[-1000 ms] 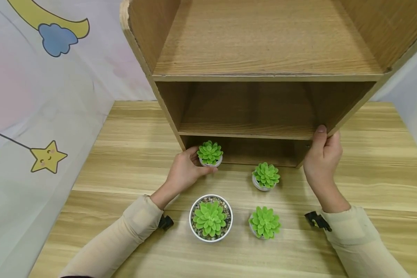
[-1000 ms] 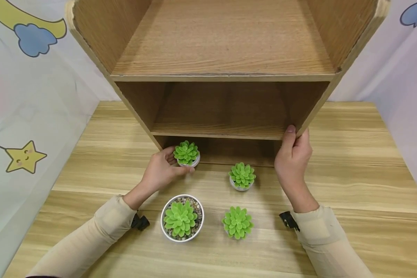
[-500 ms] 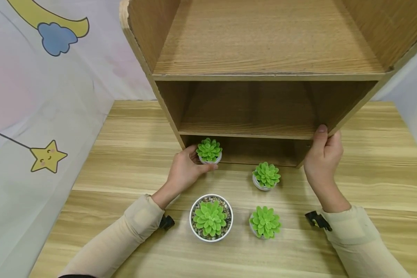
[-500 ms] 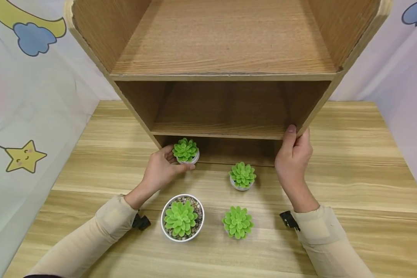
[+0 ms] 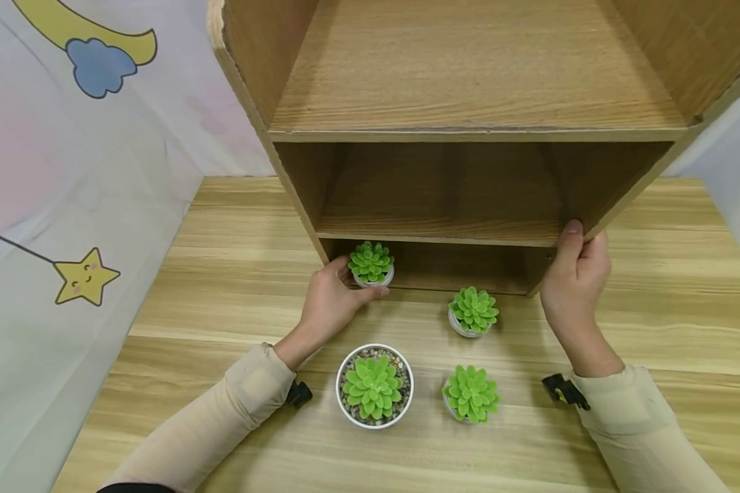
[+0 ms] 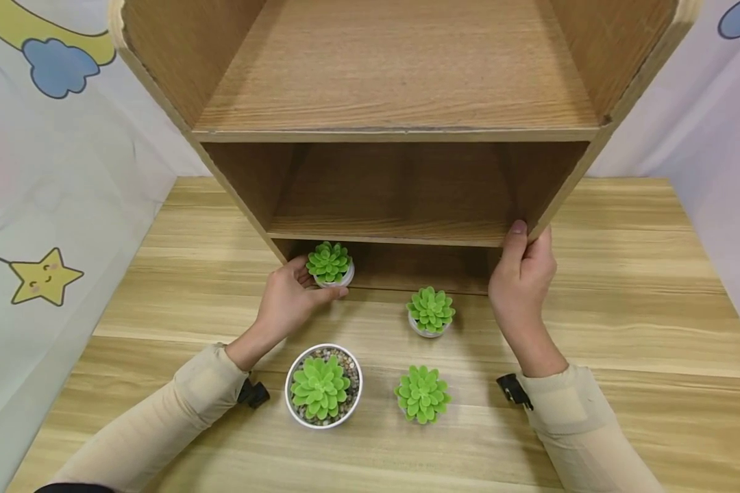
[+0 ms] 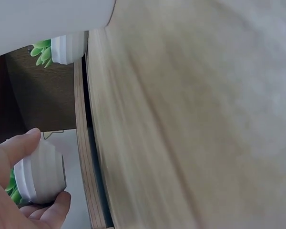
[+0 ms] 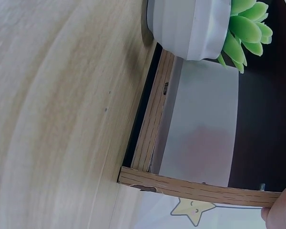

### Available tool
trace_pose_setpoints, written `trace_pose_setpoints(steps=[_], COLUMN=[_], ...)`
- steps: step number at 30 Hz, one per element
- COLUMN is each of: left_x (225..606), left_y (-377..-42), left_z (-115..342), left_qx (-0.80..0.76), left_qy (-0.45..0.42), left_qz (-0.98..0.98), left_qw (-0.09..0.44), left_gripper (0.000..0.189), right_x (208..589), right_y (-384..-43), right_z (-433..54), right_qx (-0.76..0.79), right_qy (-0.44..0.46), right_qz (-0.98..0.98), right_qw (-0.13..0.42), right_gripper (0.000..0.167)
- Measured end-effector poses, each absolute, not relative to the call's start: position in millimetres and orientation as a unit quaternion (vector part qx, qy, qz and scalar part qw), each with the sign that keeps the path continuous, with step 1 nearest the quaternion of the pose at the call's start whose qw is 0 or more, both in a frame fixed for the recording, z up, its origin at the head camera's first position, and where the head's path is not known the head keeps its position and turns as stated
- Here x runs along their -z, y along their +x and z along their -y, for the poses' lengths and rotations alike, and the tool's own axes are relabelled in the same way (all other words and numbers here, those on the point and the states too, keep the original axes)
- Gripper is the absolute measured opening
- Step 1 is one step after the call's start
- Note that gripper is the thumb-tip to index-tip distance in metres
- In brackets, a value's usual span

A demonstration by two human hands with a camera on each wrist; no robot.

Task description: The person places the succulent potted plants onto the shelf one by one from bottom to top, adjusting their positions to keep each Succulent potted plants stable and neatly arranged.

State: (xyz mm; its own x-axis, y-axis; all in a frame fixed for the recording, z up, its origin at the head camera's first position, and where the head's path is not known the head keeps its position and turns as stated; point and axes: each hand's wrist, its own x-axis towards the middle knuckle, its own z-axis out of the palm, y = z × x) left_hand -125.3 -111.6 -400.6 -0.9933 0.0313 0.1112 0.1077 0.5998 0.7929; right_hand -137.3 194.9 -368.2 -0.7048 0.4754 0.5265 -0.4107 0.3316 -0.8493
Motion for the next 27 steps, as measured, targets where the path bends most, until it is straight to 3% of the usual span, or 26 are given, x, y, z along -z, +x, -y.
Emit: trace_pose_setpoints(steps=[27], left_x=[403.4], left_y=[-131.2], left_z=[106.0], left_qx=[0.438], left_qy=[-0.047], left_qz=[0.895], left_qw=[0.069], left_gripper=[0.069], right_x=[370.5], right_y=[-139.0], right_z=[-196.0], right_qx=[-0.577], right_qy=[-0.002], right_qz=[0.712], right_qw=[0.400], right_gripper=[0.020])
